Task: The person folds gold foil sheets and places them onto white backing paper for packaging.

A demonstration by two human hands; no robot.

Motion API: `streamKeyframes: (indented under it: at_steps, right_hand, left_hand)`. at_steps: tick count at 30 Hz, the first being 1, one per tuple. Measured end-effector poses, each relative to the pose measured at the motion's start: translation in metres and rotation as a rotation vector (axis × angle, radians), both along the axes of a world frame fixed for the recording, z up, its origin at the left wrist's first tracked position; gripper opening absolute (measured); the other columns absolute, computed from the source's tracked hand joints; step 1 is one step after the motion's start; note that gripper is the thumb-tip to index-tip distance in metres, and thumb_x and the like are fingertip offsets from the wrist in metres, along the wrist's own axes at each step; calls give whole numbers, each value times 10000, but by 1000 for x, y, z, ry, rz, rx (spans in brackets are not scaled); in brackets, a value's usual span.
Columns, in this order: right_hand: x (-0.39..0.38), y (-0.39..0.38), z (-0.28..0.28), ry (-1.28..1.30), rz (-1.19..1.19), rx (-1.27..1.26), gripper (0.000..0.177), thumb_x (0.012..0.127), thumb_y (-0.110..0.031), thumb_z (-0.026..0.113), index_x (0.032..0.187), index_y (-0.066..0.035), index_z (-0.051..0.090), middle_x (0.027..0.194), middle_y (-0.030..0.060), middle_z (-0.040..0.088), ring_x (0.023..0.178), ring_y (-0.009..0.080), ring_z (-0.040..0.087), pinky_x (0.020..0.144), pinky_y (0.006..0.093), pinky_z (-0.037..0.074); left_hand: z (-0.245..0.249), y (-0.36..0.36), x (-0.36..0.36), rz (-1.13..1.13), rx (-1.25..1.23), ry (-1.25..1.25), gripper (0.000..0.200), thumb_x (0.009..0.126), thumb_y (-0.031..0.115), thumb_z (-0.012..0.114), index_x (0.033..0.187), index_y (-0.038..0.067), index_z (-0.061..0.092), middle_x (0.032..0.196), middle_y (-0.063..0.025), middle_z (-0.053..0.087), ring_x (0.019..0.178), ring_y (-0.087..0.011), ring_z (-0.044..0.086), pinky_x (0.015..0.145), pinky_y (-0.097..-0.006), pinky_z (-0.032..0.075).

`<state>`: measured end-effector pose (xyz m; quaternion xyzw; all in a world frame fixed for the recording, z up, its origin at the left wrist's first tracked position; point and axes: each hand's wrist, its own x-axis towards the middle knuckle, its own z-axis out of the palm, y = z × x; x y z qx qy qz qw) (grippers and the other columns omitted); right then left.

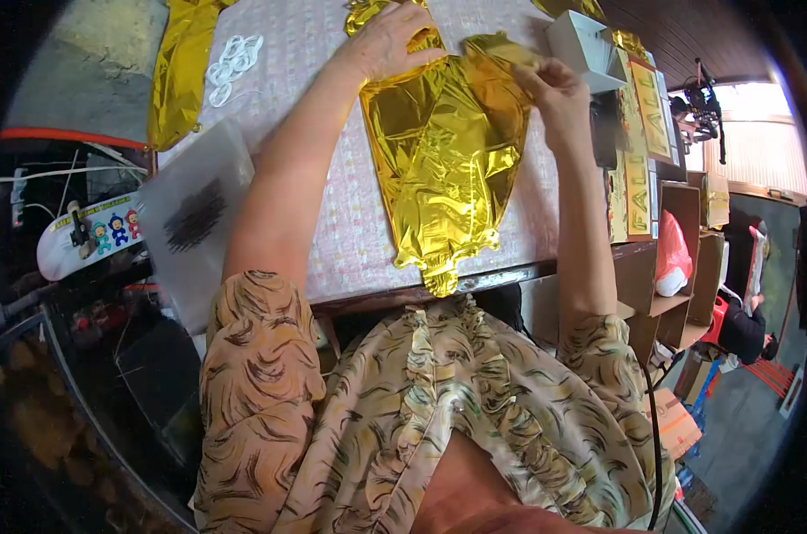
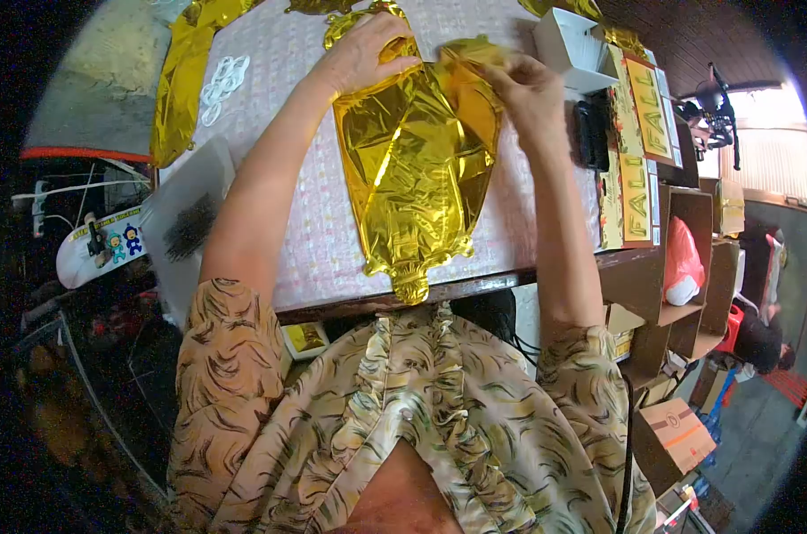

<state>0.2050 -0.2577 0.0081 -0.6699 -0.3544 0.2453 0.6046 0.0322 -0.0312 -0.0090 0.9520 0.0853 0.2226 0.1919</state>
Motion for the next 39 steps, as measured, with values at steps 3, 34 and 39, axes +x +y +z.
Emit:
streamKeyframes:
  at_steps: [3, 34, 39]
  right_hand:
    - [-71, 15, 45, -55, 266, 7, 193, 1015, -130, 673, 1109, 37, 700, 1127, 114, 749, 1005, 165, 716, 918, 315, 571]
    - [-100, -59, 28, -684, 140, -392, 760, 880, -383, 815, 1442, 11, 489, 1369, 212, 618, 1199, 336, 648, 959, 420, 535]
    - [-136, -88, 16, -875, 24, -620, 355, 904, -331, 754, 1072, -57, 605, 889, 195, 727, 804, 417, 706, 710, 471, 558]
  left_hand:
    - [-32, 20, 10, -95, 132, -211, 327, 930, 253, 713, 1203, 84, 656, 1184, -127, 647, 1131, -357, 613, 969, -406, 521]
    - [-17, 17, 1, -101, -98, -10, 289, 989, 215, 549, 1225, 79, 645, 1265, -184, 589, 1241, -386, 525, 1088, -441, 428]
    - [-17, 13, 1, -76, -72, -65, 292, 967, 165, 540, 1225, 74, 642, 1268, -186, 589, 1254, -380, 522, 1091, -453, 425]
